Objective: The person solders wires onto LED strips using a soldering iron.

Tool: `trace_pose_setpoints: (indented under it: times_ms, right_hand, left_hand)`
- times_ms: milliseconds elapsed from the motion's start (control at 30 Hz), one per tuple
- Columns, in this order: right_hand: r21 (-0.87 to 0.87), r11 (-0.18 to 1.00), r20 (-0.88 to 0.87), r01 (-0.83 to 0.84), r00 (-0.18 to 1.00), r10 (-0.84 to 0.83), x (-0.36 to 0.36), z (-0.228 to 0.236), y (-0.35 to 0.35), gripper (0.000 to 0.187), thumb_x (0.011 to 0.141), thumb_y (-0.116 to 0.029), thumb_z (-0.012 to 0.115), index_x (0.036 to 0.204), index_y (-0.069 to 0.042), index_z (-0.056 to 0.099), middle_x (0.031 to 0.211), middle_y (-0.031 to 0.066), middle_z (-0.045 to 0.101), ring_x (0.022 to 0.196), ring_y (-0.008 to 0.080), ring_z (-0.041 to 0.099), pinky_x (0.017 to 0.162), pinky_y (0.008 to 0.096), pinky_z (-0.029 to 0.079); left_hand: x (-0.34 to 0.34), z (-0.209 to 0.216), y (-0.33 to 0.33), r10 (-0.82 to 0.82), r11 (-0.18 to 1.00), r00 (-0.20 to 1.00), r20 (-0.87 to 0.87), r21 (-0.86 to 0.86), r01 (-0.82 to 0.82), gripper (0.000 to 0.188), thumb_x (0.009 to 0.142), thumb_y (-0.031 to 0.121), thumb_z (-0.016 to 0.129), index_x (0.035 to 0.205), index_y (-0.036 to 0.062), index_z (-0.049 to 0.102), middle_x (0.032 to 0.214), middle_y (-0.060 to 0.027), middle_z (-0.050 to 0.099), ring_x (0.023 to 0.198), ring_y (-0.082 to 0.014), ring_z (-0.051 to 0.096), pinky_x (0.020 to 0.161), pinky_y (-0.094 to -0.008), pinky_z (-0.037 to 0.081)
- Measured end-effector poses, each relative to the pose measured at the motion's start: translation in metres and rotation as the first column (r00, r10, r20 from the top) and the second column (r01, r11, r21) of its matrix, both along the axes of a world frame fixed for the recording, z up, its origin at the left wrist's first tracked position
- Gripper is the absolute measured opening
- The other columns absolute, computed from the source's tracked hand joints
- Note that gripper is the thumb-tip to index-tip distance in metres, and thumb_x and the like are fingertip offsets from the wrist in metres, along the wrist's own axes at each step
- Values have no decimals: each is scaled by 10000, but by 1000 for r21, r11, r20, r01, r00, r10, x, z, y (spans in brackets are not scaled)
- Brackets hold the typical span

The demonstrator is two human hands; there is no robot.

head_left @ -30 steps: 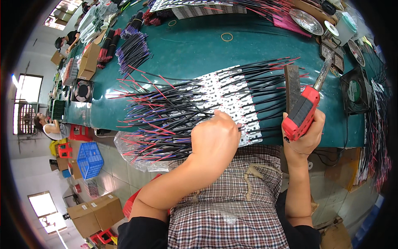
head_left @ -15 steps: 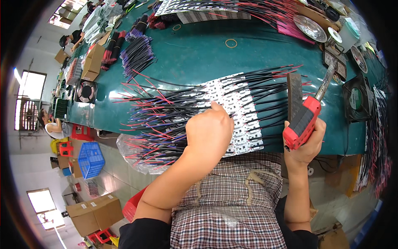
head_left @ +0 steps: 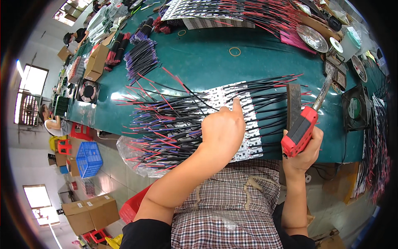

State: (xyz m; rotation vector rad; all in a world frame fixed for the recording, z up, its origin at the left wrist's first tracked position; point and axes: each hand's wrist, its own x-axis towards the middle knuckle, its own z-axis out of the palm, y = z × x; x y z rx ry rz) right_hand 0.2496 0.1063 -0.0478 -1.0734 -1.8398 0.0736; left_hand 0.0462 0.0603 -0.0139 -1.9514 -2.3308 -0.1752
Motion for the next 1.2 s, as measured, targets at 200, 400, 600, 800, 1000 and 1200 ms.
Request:
trace_pose_setpoints:
  times_ms: [200,400,600,800,1000,1200]
  right_hand:
    - [-26,1000,-25,-8,1000,8,3,-2,0,548,758,-151,858,1159,-13,510,1042,117,573,862,279,590,764,360,482]
    - [-18,1000,-18,-5,1000,5,3,0,-1,538,760,-150,856,1155,-17,515,1041,114,574,860,272,591,760,357,482]
    - [-29,1000,-9,-9,1000,9,1,2,-2,539,752,-144,858,1149,-14,517,1052,123,576,877,293,591,783,367,480]
    - [-37,999,-13,-23,1000,22,-2,3,-2,558,744,-127,859,1164,-10,511,1056,142,573,905,322,587,811,383,478]
    - [-3,1000,28,-7,1000,7,1,7,-1,468,744,17,750,1160,16,534,1023,178,602,898,375,592,800,432,500]
    - [-99,995,43,5,999,-1,-1,9,-3,456,754,11,745,1154,-3,528,1016,169,585,915,367,588,813,415,489]
  left_hand:
    - [0,7,-6,173,973,984,-50,-146,-179,540,847,325,706,1193,-76,600,646,-102,646,550,-263,657,492,-377,519]
    - [-1,4,2,27,1000,999,-28,3,-27,477,816,286,710,1165,-30,635,636,-113,650,531,-266,651,472,-374,510]
    - [-3,-2,18,38,998,999,1,-39,-38,487,807,235,690,1229,0,623,653,-119,658,535,-258,653,472,-374,510]
    - [-7,0,19,88,996,995,-45,-15,-89,581,854,308,677,1307,-40,570,630,-112,650,515,-264,645,466,-378,513]
    - [-12,10,7,189,976,982,-30,-109,-191,734,876,392,662,1282,-199,504,616,-107,655,525,-252,659,472,-373,522]
    - [-20,1,2,197,974,980,-36,-106,-200,671,894,390,643,1231,-185,565,624,-100,664,527,-219,660,462,-358,518]
